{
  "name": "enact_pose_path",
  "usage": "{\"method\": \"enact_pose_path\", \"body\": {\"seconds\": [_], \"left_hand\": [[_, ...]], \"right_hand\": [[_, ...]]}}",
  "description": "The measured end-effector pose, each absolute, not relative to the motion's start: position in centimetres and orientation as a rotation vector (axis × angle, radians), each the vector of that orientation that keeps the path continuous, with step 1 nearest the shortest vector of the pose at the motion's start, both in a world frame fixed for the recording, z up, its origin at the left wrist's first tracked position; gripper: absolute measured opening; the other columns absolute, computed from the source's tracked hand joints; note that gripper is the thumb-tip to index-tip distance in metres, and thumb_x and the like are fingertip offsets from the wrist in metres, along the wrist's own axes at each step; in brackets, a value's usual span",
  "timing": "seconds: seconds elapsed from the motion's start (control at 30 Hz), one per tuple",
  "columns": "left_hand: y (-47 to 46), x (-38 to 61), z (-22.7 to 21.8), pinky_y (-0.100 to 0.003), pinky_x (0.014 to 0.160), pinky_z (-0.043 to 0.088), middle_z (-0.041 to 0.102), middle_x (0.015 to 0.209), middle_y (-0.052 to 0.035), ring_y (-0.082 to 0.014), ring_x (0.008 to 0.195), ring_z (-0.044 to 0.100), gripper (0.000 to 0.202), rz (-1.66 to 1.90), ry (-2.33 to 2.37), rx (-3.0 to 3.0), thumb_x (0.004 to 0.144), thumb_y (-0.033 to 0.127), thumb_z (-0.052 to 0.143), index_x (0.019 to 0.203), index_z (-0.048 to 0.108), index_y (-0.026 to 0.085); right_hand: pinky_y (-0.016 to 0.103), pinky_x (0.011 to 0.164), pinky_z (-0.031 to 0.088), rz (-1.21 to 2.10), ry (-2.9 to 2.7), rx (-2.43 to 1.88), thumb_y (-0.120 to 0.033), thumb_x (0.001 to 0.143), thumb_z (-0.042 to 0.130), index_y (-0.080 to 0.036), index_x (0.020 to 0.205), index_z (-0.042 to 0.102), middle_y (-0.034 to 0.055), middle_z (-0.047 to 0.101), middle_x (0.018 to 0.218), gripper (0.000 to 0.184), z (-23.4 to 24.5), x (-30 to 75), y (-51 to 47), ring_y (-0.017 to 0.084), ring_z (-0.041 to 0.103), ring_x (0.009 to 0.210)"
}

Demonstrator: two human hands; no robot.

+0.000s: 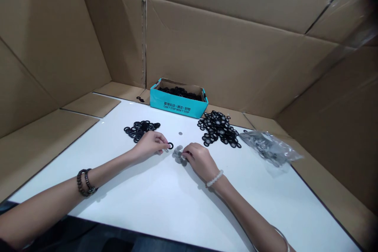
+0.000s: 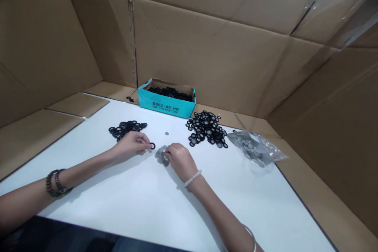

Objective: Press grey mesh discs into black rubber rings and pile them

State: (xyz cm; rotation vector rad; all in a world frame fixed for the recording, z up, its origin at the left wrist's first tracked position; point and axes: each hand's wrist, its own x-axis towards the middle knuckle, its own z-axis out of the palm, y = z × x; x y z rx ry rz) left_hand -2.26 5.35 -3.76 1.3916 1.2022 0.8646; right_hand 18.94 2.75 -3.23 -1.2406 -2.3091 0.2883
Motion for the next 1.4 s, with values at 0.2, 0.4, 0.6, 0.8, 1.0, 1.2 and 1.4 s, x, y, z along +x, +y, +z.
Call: {"method": "enact_pose_path", "body": {"seconds": [0.2, 0.4, 0.6, 0.8, 1.0, 1.2, 1.4], "left_hand": [[3.8, -1.1, -3.2, -0.022, 0.051, 0.046, 0.065, 0.057, -0.0020, -0.0119, 0.051, 0.060, 0.023, 0.838, 1.071, 1.226, 0.063, 0.031, 0.076, 0.069, 0.063, 0.012], [2.9, -0.5, -2.5, -0.022, 0.057, 0.047, 0.067, 0.061, -0.0024, -0.0120, 0.056, 0.062, 0.021, 0.820, 1.028, 1.136, 0.061, 0.027, 0.077, 0.069, 0.064, 0.012], [2.9, -0.5, -2.6, -0.021, 0.057, 0.044, 0.067, 0.063, -0.0014, -0.0114, 0.060, 0.061, 0.015, 0.858, 1.019, 1.205, 0.062, 0.021, 0.075, 0.070, 0.066, 0.012], [2.7, -0.5, -2.5, -0.022, 0.059, 0.044, 0.069, 0.069, -0.0035, -0.0126, 0.063, 0.061, 0.014, 0.816, 1.015, 1.244, 0.066, 0.022, 0.071, 0.077, 0.070, 0.012], [2.4, -0.4, -2.1, -0.021, 0.060, 0.041, 0.066, 0.070, -0.0022, -0.0115, 0.064, 0.058, 0.014, 0.808, 0.970, 1.381, 0.071, 0.025, 0.068, 0.077, 0.067, 0.013], [2.3, -0.3, -2.1, -0.023, 0.060, 0.042, 0.066, 0.070, -0.0022, -0.0126, 0.063, 0.059, 0.021, 0.744, 0.913, 1.282, 0.068, 0.030, 0.071, 0.077, 0.063, 0.013], [2.1, -0.2, -1.4, -0.024, 0.061, 0.044, 0.066, 0.069, -0.0032, -0.0129, 0.063, 0.061, 0.022, 0.744, 0.887, 1.267, 0.066, 0.030, 0.073, 0.075, 0.062, 0.012]], "right_hand": [[0.024, 0.054, 0.042, 1.077, -1.707, -1.144, -0.028, 0.075, 0.065, -0.016, 0.071, 0.060, 0.0006, 0.062, 0.065, 0.013, -2.8, 17.8, 1.8, 0.011, 0.053, 0.056], [0.024, 0.054, 0.042, 1.266, -1.471, -1.122, -0.035, 0.067, 0.071, -0.016, 0.071, 0.057, 0.0008, 0.062, 0.065, 0.024, -2.9, 17.1, 1.3, 0.011, 0.054, 0.057], [0.024, 0.053, 0.040, 1.401, -1.417, -1.146, -0.037, 0.062, 0.075, -0.017, 0.087, 0.058, -0.0027, 0.060, 0.061, 0.036, -2.4, 17.4, 1.4, 0.011, 0.053, 0.054], [0.022, 0.054, 0.038, 1.586, -1.389, -1.155, -0.043, 0.061, 0.076, -0.014, 0.072, 0.058, -0.0001, 0.061, 0.064, 0.035, -2.1, 17.8, 1.5, 0.008, 0.052, 0.055], [0.019, 0.050, 0.038, 1.660, -1.330, -1.095, -0.041, 0.059, 0.079, -0.014, 0.070, 0.055, -0.0029, 0.059, 0.062, 0.037, -1.9, 17.6, 1.5, 0.006, 0.051, 0.054], [0.021, 0.052, 0.043, 1.693, -1.312, -1.105, -0.039, 0.055, 0.081, -0.014, 0.066, 0.057, -0.0017, 0.063, 0.062, 0.036, -1.5, 17.8, 1.5, 0.007, 0.055, 0.053], [0.023, 0.056, 0.043, 1.709, -1.456, -1.104, -0.041, 0.063, 0.075, -0.014, 0.070, 0.059, -0.0003, 0.062, 0.062, 0.032, -1.2, 18.4, 1.5, 0.008, 0.054, 0.054]]}}
